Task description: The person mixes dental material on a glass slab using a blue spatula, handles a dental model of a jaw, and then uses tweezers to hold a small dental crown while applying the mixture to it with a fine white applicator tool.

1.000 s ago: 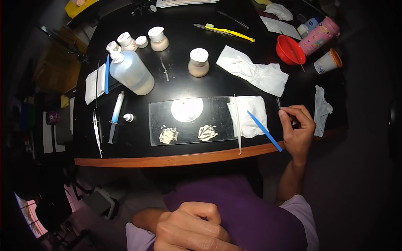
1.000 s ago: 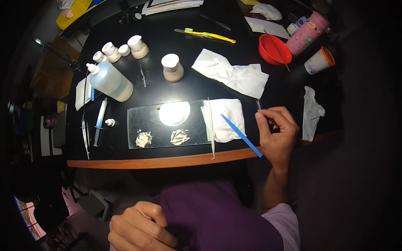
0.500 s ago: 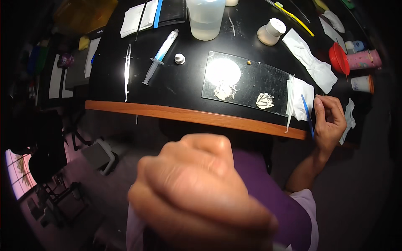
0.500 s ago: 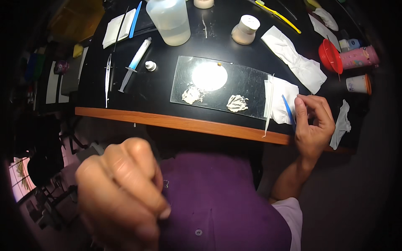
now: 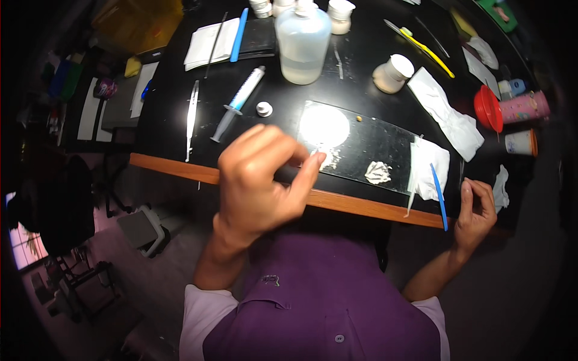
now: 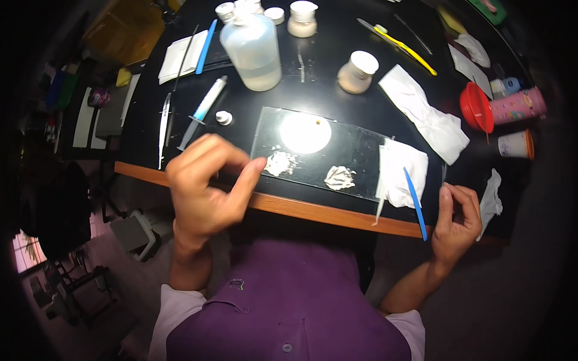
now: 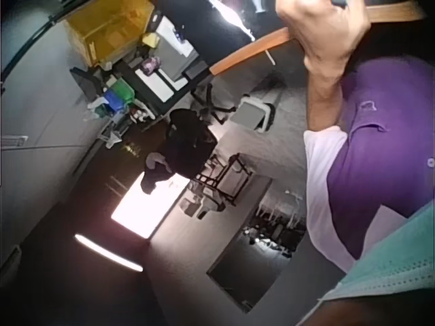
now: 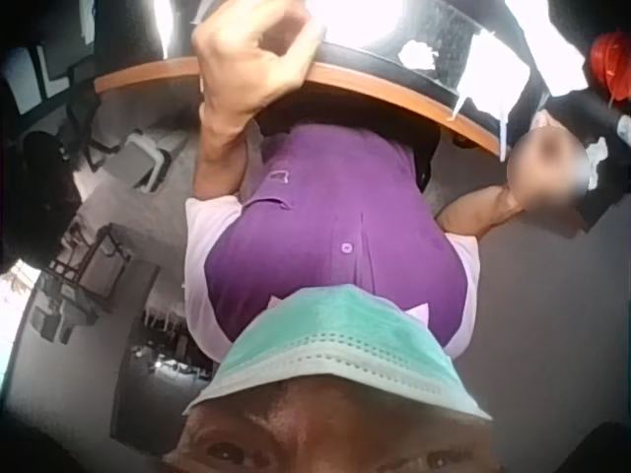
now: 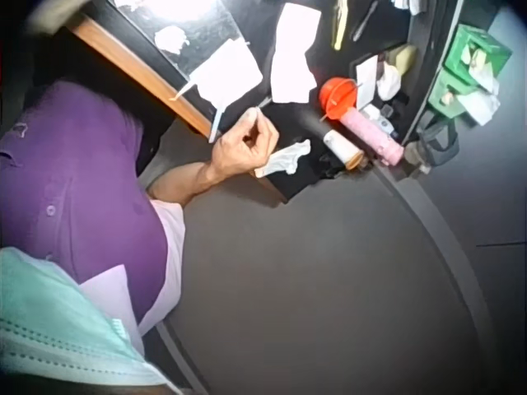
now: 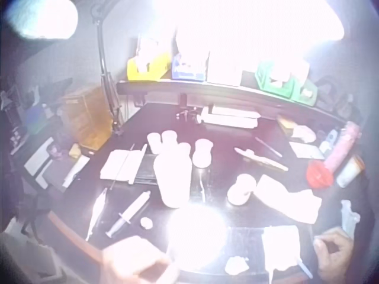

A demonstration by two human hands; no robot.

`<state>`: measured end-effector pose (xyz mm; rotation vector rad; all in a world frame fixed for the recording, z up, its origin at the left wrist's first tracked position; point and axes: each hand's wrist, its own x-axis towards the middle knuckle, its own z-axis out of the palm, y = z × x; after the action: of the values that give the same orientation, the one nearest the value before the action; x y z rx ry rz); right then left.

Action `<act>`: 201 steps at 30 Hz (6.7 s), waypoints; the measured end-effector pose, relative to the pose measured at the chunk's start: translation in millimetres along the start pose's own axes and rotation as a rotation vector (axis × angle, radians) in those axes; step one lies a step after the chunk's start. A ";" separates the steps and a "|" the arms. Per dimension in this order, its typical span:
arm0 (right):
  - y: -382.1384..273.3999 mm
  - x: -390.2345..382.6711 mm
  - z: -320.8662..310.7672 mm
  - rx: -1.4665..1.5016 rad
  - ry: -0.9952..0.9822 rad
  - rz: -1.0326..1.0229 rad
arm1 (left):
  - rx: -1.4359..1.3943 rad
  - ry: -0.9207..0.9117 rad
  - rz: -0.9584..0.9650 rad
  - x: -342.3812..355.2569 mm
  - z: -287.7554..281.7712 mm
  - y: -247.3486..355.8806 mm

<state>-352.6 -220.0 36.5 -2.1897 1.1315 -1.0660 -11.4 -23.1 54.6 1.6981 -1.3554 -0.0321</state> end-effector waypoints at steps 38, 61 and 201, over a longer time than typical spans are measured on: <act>-291.2 21.3 314.0 -0.240 -0.682 -0.640 | -0.882 0.613 -0.405 -135.0 -103.2 -82.8; -201.0 -74.7 141.8 0.713 -0.885 0.070 | -1.462 0.427 -0.355 -178.6 -21.2 -48.9; -94.1 86.3 -28.4 0.084 -0.324 -0.163 | -0.679 0.150 -0.374 -67.2 19.2 13.0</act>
<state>-299.0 -239.7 154.2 -2.3119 0.7646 -0.7672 -57.6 17.5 19.0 1.3070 -0.7700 -0.5103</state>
